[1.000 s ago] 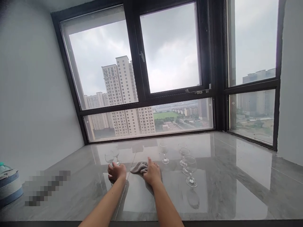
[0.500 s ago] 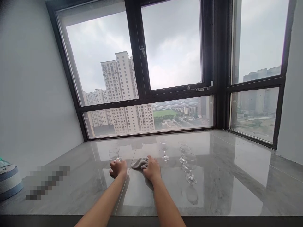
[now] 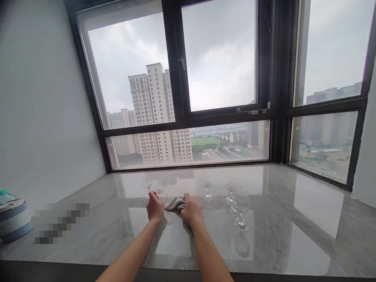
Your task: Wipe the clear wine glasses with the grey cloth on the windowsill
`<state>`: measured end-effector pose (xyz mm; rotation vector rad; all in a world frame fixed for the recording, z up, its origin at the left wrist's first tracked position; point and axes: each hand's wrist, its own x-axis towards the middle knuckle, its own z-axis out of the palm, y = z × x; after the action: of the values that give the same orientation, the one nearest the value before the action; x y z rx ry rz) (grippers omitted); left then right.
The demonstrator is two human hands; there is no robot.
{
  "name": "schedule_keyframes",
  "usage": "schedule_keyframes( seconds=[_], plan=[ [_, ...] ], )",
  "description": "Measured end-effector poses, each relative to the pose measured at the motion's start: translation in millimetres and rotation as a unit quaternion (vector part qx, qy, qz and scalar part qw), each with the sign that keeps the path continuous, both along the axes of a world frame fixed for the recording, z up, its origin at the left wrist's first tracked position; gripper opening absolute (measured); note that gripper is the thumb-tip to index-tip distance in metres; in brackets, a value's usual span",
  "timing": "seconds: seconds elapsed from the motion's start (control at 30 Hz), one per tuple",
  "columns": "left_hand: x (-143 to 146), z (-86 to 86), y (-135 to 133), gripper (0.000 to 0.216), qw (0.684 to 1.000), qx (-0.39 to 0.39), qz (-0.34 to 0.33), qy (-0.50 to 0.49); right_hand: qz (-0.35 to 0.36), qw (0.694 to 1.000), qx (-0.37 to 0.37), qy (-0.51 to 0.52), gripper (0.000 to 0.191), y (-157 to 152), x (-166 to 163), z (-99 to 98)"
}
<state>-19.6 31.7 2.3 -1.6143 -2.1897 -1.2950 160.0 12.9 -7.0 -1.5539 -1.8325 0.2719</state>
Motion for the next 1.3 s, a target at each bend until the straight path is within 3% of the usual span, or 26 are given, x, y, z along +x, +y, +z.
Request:
schedule_keyframes(
  seconds=[0.13, 0.23, 0.33, 0.47, 0.9, 1.3],
  plan=[
    [7, 0.0, -5, 0.031, 0.993, -0.014, -0.045, 0.105, -0.05, 0.994, 0.022, 0.09, 0.061, 2, 2, 1.6],
    [11, 0.2, -7, 0.027, 0.981, -0.019, -0.054, 0.185, -0.12, 0.973, 0.058, 0.19, 0.059, 1, 5, 6.0],
    [12, 0.3, -7, 0.03, 0.976, -0.029, -0.044, 0.21, -0.159, 0.94, 0.087, 0.289, 0.057, -2, 7, 12.1],
    [13, 1.0, -6, 0.031, 0.975, -0.055, -0.036, 0.214, -0.154, 0.914, 0.109, 0.36, 0.053, -2, 7, 14.7],
    [14, -1.1, -3, 0.028, 0.97, -0.05, -0.057, 0.23, -0.049, 0.962, 0.078, 0.256, 0.049, 9, 2, 1.0],
    [13, -0.3, -3, 0.027, 0.968, -0.057, -0.08, 0.232, 0.029, 0.957, 0.046, 0.283, 0.042, -1, -4, 9.5]
  ],
)
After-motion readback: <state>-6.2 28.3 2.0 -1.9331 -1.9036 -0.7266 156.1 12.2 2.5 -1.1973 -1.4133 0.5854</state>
